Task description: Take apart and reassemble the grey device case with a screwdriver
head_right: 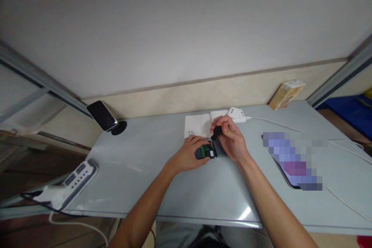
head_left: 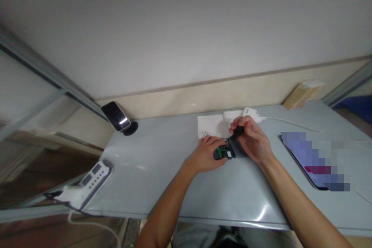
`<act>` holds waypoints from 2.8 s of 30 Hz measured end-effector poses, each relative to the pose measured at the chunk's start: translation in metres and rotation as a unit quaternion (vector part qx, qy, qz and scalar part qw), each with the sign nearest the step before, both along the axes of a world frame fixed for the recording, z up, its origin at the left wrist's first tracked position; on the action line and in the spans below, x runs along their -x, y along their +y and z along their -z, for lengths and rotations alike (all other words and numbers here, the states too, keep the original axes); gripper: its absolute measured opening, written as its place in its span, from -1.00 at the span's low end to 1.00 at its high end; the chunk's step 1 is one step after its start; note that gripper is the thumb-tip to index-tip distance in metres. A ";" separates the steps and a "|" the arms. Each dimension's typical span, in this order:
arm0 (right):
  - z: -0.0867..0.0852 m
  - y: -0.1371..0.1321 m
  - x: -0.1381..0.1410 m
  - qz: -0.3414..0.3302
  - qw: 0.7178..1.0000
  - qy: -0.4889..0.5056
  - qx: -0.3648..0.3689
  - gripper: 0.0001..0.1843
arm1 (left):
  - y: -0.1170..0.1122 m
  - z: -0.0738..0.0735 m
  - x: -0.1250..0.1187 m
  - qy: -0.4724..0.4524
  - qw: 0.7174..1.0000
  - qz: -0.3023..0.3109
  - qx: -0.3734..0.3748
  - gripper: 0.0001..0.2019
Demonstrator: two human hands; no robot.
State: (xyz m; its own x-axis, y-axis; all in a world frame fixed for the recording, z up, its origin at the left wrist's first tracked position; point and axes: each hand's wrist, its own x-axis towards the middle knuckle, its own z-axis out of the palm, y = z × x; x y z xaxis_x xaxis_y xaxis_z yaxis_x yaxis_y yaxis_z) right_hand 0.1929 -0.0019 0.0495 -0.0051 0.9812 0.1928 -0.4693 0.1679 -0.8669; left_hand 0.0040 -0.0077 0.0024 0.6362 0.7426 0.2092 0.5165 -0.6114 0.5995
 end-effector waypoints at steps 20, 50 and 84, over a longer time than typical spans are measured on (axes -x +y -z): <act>0.001 -0.001 -0.006 -0.001 1.000 0.019 0.000 -0.63 | 0.001 0.003 0.000 -0.008 1.000 0.000 -0.009 -0.59; 0.000 0.000 0.027 -0.021 0.999 0.035 -0.003 -0.63 | 0.002 0.005 0.000 -0.015 1.000 -0.018 0.016 -0.52; 0.006 0.007 0.012 0.001 0.992 0.123 0.034 -0.69 | 0.001 0.001 -0.003 -0.013 0.999 -0.026 0.018 -0.64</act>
State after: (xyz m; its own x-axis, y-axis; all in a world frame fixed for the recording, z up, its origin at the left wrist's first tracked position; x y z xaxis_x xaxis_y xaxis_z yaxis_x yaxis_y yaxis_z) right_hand 0.1807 0.0046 0.0433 0.0357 0.9919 0.1218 -0.6678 0.1143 -0.7355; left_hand 0.0067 -0.0065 0.0009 0.5915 0.7818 0.1972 0.5305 -0.5616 0.6349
